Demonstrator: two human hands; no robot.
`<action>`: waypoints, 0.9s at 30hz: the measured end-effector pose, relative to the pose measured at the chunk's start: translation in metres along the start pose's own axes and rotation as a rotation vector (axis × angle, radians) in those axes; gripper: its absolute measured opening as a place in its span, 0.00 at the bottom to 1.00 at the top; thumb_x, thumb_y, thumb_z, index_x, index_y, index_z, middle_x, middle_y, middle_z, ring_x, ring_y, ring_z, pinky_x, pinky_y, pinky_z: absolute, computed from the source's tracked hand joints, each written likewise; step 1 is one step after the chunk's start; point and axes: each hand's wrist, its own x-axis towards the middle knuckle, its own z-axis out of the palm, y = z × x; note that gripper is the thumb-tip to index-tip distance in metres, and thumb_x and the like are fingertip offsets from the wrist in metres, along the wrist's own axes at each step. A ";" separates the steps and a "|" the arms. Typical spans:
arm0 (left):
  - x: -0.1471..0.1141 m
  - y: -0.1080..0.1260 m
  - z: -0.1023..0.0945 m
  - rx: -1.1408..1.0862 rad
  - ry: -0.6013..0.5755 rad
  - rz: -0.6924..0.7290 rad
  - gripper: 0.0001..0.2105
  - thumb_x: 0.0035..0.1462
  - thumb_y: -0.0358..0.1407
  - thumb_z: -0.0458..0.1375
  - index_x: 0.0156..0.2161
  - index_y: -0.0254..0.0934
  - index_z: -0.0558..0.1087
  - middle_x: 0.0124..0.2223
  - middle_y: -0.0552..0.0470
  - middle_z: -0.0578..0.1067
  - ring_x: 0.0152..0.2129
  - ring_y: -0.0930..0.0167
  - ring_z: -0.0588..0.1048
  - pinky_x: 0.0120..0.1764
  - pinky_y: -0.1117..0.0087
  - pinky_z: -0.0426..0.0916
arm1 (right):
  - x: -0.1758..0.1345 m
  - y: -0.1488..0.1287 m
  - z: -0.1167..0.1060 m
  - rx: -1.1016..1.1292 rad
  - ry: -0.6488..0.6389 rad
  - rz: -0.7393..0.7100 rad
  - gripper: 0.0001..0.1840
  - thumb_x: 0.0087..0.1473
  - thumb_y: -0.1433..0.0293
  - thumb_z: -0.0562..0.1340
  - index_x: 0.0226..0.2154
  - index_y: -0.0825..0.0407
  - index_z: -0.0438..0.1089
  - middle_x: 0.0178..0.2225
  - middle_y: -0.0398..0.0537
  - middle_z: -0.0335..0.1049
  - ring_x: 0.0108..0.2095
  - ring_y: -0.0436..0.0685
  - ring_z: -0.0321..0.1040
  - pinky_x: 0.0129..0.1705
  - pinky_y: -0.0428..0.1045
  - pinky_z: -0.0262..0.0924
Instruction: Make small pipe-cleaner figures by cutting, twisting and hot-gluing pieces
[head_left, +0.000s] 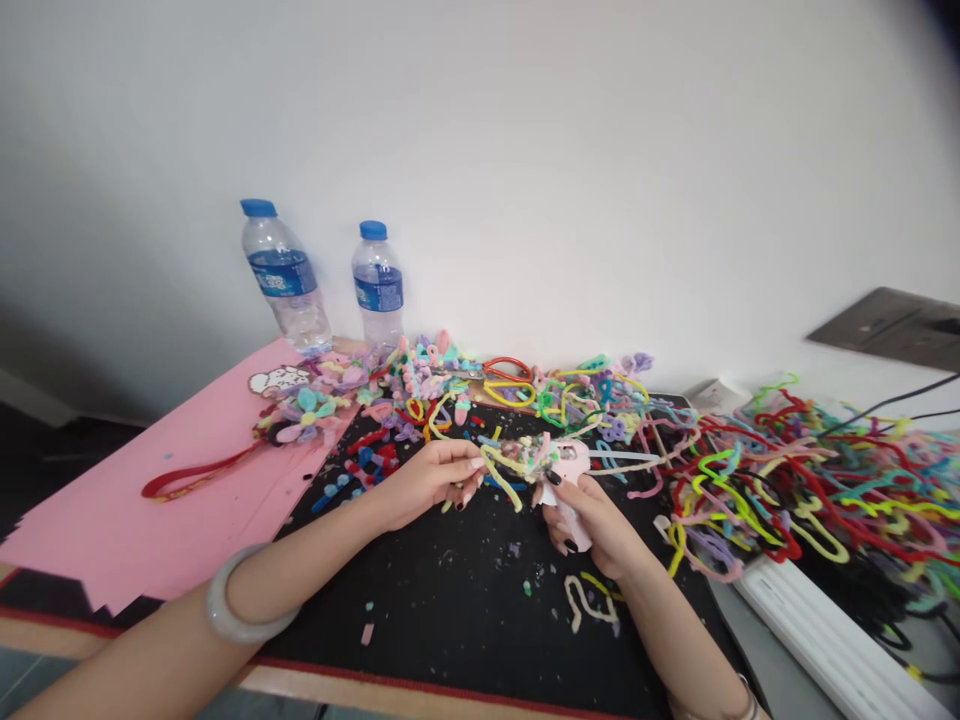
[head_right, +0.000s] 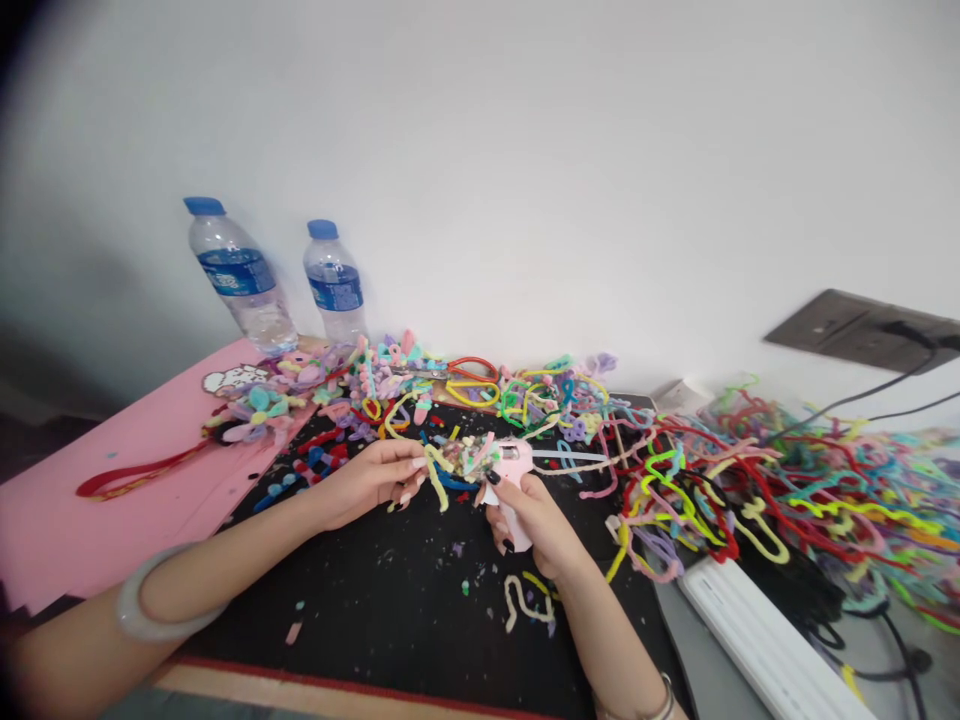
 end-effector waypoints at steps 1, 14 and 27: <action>0.000 0.000 0.000 0.000 0.002 0.000 0.09 0.55 0.37 0.57 0.29 0.32 0.67 0.25 0.55 0.66 0.20 0.78 0.64 0.25 0.76 0.61 | 0.000 0.000 0.000 0.005 0.001 0.003 0.17 0.49 0.58 0.63 0.26 0.56 0.66 0.14 0.36 0.54 0.13 0.43 0.49 0.14 0.41 0.55; 0.000 -0.001 -0.003 0.003 0.005 0.011 0.09 0.56 0.37 0.57 0.30 0.34 0.66 0.24 0.55 0.65 0.20 0.77 0.65 0.25 0.77 0.61 | -0.001 -0.002 0.000 -0.024 -0.007 0.034 0.19 0.49 0.56 0.63 0.25 0.56 0.65 0.12 0.36 0.54 0.11 0.43 0.49 0.13 0.41 0.53; -0.001 0.005 -0.004 0.007 0.009 0.026 0.09 0.55 0.38 0.58 0.31 0.33 0.66 0.25 0.55 0.65 0.20 0.78 0.64 0.24 0.76 0.61 | -0.001 -0.004 -0.001 -0.012 -0.032 0.044 0.19 0.47 0.55 0.63 0.26 0.55 0.64 0.12 0.35 0.54 0.11 0.43 0.49 0.13 0.41 0.52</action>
